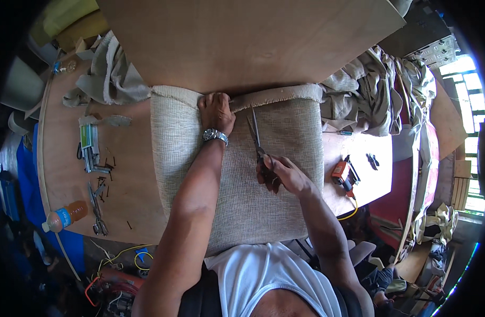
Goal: The person wraps a piece of beige fabric over a cushion, smooths it, and trims the excess with scissors. They then use a pneumatic staple gun to secure the fabric to the wooden base of the cushion, repeating the process around the edges.
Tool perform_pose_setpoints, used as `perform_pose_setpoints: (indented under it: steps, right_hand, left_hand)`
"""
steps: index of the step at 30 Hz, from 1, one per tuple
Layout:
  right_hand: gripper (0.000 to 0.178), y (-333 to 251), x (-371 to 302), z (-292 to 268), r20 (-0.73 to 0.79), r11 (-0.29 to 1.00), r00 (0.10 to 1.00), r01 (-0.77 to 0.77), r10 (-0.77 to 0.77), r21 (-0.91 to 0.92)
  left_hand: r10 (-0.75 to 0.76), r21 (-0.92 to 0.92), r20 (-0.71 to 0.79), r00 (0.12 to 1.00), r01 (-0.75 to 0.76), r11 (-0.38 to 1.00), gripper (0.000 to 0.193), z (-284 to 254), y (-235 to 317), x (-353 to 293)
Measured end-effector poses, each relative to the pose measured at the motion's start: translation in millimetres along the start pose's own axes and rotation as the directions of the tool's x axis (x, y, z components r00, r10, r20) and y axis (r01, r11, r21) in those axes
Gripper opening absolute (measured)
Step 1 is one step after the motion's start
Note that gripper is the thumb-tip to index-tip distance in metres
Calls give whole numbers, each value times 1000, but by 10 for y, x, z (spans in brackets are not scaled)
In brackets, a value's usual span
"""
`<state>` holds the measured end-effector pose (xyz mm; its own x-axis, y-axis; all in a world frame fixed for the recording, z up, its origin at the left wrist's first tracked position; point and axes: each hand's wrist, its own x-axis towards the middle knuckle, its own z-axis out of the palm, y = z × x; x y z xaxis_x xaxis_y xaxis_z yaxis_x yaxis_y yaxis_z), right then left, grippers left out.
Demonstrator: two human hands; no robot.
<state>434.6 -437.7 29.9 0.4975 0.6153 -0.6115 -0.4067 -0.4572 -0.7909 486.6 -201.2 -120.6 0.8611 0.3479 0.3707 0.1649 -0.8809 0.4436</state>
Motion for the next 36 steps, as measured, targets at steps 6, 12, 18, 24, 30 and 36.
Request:
perform_pose_setpoints:
  steps: [6,12,18,24,30,36]
  right_hand:
    - [75,-32,457,-87,24,983,1000,-15,20,-184]
    - [61,-161,645,-91,-38,988,998,-61,57,-140]
    - [58,-180,758,-70,-81,981,991,-120,109,-155]
    - [51,113,772,-26,-198,991,980,-39,13,-131]
    - [44,84,684,113,-239,987,970,-9,-30,-161]
    - [55,68,726,25,-168,992,981,-89,102,84]
  left_hand:
    - [52,-51,-53,997,-54,997,42,26,-55,-25]
    - [50,-86,-67,996,-55,995,38,44,-83,-23]
    - [89,-65,-91,992,-96,993,32,46,-60,-42]
    - [129,-49,-140,982,-137,989,24,230,-159,-23]
    - [140,-72,-141,980,-151,986,22,214,-146,-17]
    - [176,-120,-186,967,-201,972,27,129,-120,-36]
